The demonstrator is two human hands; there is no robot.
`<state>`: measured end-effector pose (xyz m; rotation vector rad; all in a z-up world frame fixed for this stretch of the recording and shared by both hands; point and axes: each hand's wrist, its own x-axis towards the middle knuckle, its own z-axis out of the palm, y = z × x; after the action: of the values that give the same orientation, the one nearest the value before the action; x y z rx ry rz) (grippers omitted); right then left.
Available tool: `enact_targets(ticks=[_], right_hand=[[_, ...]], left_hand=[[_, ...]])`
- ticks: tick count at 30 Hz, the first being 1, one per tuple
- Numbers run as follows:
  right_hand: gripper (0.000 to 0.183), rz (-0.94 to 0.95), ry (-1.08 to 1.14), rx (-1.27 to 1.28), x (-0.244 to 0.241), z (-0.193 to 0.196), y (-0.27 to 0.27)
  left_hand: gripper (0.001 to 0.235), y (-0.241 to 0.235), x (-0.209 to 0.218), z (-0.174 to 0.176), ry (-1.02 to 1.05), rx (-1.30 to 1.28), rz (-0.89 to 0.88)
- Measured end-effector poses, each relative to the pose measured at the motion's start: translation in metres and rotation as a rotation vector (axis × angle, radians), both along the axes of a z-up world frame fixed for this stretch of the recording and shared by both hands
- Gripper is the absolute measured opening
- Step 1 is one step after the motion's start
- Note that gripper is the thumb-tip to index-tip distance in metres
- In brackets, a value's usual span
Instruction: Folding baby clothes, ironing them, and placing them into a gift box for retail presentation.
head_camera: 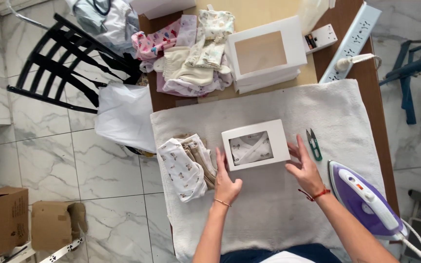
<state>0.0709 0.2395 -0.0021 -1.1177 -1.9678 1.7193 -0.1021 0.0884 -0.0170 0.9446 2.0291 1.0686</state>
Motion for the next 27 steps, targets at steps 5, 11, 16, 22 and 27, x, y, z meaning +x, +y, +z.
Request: enact_targets(ticks=[5,11,16,22,27], right_hand=[[0.038,-0.237,-0.180,-0.194,-0.008,-0.018,-0.013],[0.026,-0.495,0.169,-0.703,-0.036,0.030,-0.012],[0.062,-0.489,0.288,-0.645,-0.114,0.106,0.024],[0.029,-0.461,0.549,-0.512,-0.272,0.125,0.121],[0.045,-0.586,0.546,-0.569,-0.399,0.107,0.208]], left_hand=[[0.056,0.004,0.012,-0.036,-0.548,-0.011,0.442],[0.046,0.017,-0.010,0.033,-0.808,0.031,0.735],[0.095,0.021,-0.048,0.078,-0.714,0.503,0.589],[0.067,0.015,-0.046,0.077,-0.547,0.208,0.533],[0.054,-0.030,0.020,-0.226,-1.285,0.265,0.589]])
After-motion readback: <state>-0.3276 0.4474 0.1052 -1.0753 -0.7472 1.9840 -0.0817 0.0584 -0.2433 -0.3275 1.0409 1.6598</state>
